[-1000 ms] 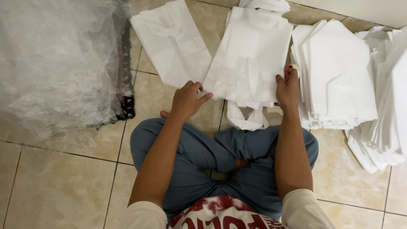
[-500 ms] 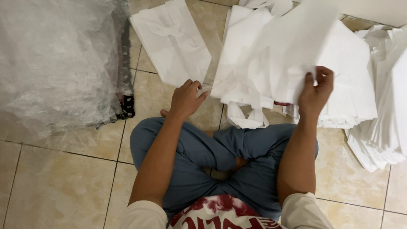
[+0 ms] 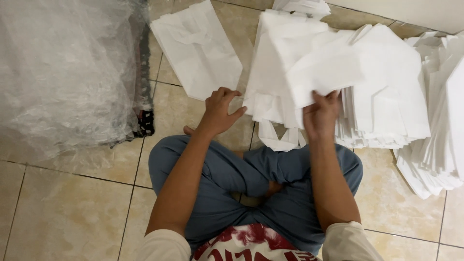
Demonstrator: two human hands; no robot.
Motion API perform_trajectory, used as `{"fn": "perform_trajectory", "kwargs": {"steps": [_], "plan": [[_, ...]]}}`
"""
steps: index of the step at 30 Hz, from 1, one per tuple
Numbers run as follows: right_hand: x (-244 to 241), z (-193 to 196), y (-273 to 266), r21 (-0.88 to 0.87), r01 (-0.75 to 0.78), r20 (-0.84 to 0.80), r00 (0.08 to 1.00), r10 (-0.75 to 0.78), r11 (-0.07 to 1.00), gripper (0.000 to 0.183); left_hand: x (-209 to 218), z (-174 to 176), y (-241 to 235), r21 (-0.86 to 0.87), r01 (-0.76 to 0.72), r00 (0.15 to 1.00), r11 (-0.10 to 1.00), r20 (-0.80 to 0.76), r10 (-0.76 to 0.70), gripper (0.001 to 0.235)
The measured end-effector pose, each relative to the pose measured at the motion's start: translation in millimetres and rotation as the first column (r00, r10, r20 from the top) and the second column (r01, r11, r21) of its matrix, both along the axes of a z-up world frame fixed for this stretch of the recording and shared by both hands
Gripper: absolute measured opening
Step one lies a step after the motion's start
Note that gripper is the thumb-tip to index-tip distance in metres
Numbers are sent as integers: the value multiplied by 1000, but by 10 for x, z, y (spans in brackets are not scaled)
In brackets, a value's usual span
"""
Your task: Packing white tote bags into individual clear plastic sleeves.
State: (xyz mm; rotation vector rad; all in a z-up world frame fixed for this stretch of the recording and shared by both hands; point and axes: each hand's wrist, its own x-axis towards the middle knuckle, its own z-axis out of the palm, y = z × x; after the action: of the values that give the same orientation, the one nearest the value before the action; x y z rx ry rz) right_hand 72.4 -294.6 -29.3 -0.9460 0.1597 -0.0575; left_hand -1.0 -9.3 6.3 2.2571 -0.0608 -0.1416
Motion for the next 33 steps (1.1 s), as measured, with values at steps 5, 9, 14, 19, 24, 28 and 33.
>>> {"fn": "perform_trajectory", "kwargs": {"steps": [5,9,14,19,24,28,33], "plan": [[-513,112,710,86,-94,-43,994,98,992,48,27,18,-99,-403,-56,986,913,120,113,63],[-748,-19,993,114,-189,-79,977,198,975,50,83,-128,-54,-861,-251,968,442,-222,117,78],[-641,-190,963,57,-195,-45,979,198,979,53,258,-357,-107,-920,-390,896,48,-367,251,89],[-445,-263,760,-18,-159,-11,987,159,987,48,620,-828,-403,-923,-369,891,-107,-384,241,72],[-455,-106,722,7,-231,-68,971,231,973,52,913,-940,-81,-931,-235,972,280,-217,94,70],[-314,77,669,142,-179,-294,932,214,974,43,785,-128,156,-871,-240,969,429,-192,153,71],[-144,592,438,393,-192,-97,964,248,899,76,454,160,623,-890,-25,995,456,-68,-79,72]]}}
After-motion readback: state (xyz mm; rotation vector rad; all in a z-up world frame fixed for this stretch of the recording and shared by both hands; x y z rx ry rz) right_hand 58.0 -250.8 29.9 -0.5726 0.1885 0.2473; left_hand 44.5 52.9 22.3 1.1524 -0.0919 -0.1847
